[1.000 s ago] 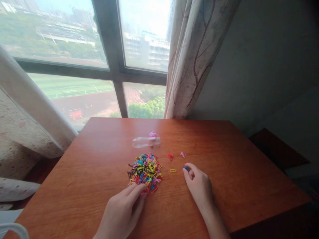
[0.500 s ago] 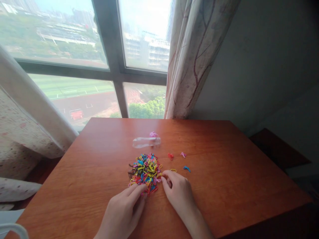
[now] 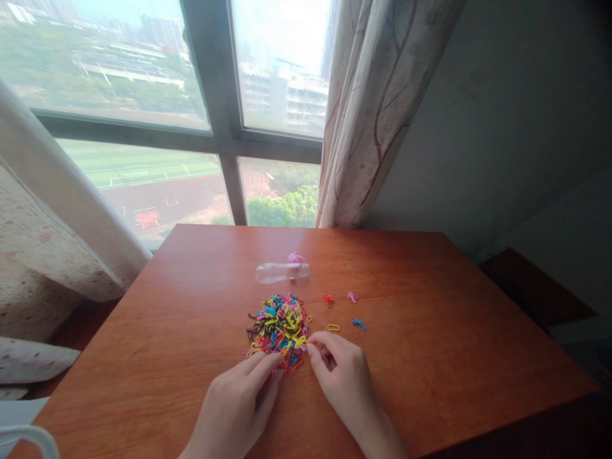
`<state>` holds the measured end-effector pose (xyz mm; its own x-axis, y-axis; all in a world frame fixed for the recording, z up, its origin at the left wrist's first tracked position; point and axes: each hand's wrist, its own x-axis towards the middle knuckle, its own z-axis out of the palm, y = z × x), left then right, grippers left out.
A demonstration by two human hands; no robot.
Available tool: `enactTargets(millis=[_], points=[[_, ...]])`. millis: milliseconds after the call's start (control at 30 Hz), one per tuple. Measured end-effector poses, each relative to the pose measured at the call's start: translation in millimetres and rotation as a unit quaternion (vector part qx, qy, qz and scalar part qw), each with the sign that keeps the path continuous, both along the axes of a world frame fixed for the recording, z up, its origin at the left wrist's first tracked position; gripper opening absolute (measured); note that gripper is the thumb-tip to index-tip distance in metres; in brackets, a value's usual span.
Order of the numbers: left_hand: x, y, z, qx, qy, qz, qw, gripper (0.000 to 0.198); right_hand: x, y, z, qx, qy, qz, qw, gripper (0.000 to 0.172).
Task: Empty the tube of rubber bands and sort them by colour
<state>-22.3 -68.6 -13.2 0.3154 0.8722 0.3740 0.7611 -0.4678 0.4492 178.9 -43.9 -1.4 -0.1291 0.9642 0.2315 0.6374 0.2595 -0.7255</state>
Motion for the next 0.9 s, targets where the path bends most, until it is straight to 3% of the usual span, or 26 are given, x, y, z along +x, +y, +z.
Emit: enactTargets(millis=[467,900], points=[[3,1,11.1,0.034,-0.044,0.032,0.998,0.012,-21,-15,2.5,-0.029,0.038,0.044,0.998,0.011],[1,2,12.1,0.033,-0.041,0.045,0.998,0.015,-17,-15,3.7,-0.026,0.039,0.038,0.998,0.012]])
